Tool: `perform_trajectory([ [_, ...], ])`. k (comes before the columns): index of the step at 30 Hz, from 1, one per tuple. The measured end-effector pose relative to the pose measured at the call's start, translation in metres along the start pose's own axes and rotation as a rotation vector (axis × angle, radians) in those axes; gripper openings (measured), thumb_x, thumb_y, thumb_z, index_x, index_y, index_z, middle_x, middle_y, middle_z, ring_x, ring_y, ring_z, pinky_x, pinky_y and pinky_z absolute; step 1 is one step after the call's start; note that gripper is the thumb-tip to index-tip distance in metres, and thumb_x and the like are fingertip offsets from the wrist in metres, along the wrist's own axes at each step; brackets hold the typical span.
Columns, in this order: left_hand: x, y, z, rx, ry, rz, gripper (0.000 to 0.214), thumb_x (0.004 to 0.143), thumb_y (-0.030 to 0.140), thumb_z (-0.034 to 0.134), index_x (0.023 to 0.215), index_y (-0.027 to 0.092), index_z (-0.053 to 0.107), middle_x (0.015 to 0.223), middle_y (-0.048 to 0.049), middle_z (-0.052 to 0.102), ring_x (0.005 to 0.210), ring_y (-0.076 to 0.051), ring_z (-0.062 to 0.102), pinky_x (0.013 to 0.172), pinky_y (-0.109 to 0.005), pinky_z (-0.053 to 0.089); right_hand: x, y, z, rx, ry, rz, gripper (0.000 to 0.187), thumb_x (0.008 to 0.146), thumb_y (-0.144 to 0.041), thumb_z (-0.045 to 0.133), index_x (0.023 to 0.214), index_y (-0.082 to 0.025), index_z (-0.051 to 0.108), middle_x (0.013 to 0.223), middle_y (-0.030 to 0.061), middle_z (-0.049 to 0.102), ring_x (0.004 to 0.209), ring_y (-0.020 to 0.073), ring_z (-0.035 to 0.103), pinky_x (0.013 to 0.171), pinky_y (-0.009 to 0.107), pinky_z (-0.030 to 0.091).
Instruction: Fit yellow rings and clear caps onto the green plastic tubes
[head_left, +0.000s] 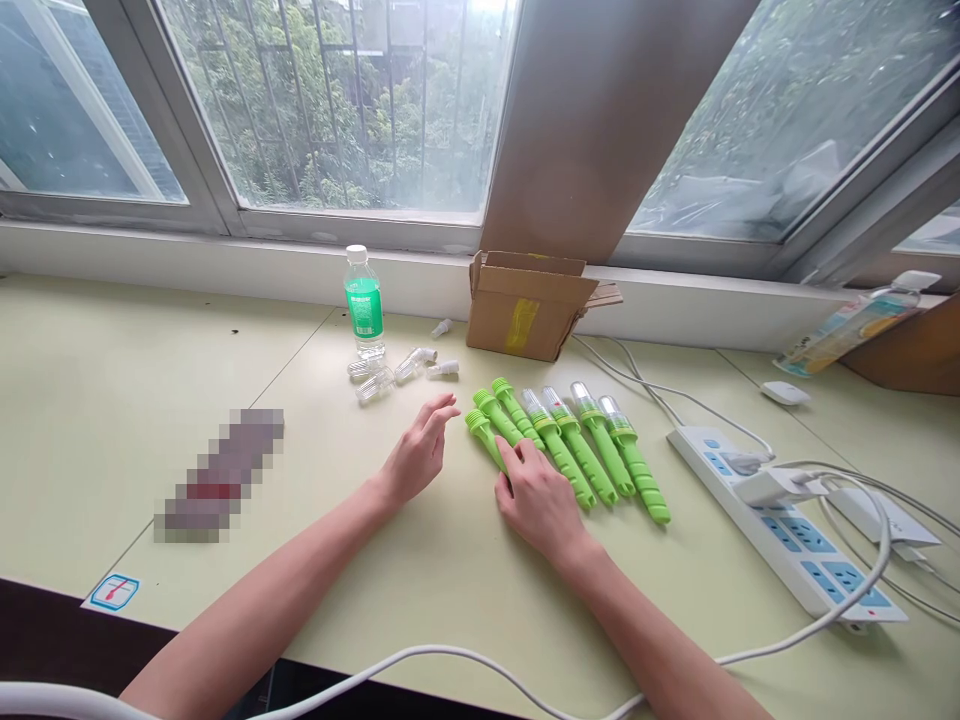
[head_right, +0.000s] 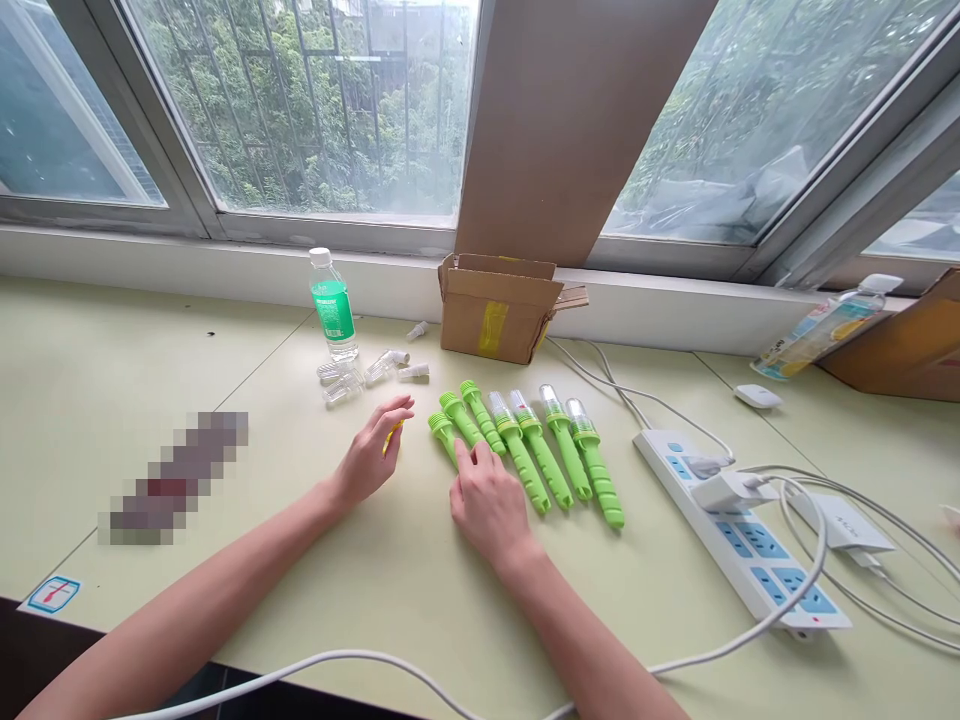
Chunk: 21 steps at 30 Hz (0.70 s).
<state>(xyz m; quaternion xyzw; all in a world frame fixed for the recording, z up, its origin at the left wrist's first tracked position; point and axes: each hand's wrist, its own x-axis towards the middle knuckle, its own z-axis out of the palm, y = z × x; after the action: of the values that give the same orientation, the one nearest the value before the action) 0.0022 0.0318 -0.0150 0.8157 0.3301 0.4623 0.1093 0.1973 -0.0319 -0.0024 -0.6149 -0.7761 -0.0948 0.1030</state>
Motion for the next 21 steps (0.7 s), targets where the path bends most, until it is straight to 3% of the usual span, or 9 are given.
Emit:
perform_trajectory([
  [5, 0.0004, -0.0011, 0.0007, -0.029, 0.032, 0.012, 0.032, 0.093, 0.004, 0.035, 0.119, 0.02, 0.045, 0.137, -0.0131, 0.048, 0.129, -0.018, 0.049, 0.104, -0.037, 0.047, 0.0005, 0.0004, 0.0021, 0.002, 0.003, -0.001, 0.046, 0.087, -0.019, 0.045, 0.133, -0.016, 0.048, 0.096, 0.0092, 0.056, 0.082, 0.0205, 0.057, 0.055, 0.027, 0.04],
  [10, 0.0007, 0.0011, -0.0001, 0.01, 0.095, 0.006, 0.026, 0.093, 0.014, 0.046, 0.118, 0.021, 0.047, 0.127, -0.0124, 0.056, 0.122, -0.019, 0.054, 0.1, -0.037, 0.05, 0.0004, 0.0013, 0.0031, 0.009, 0.019, -0.005, 0.045, 0.087, -0.019, 0.045, 0.132, -0.016, 0.049, 0.096, 0.0094, 0.056, 0.082, 0.0206, 0.058, 0.056, 0.028, 0.041],
  [16, -0.0043, -0.001, 0.0019, 0.032, 0.082, -0.109, 0.026, 0.094, 0.023, 0.047, 0.119, 0.022, 0.046, 0.114, -0.0086, 0.064, 0.092, -0.017, 0.069, 0.078, -0.03, 0.056, 0.0, 0.0024, 0.0047, 0.019, 0.029, -0.009, 0.046, 0.086, -0.018, 0.046, 0.132, -0.017, 0.049, 0.096, 0.01, 0.056, 0.081, 0.0209, 0.057, 0.055, 0.028, 0.04],
  [21, -0.007, -0.0009, 0.0021, 0.0, 0.019, -0.188, 0.024, 0.095, 0.027, 0.044, 0.119, 0.024, 0.047, 0.105, -0.0049, 0.066, 0.073, -0.013, 0.07, 0.061, -0.023, 0.053, -0.0002, 0.0026, 0.0056, 0.016, 0.03, -0.01, 0.047, 0.085, -0.018, 0.046, 0.132, -0.016, 0.049, 0.096, 0.0102, 0.056, 0.081, 0.0217, 0.057, 0.054, 0.028, 0.04],
])
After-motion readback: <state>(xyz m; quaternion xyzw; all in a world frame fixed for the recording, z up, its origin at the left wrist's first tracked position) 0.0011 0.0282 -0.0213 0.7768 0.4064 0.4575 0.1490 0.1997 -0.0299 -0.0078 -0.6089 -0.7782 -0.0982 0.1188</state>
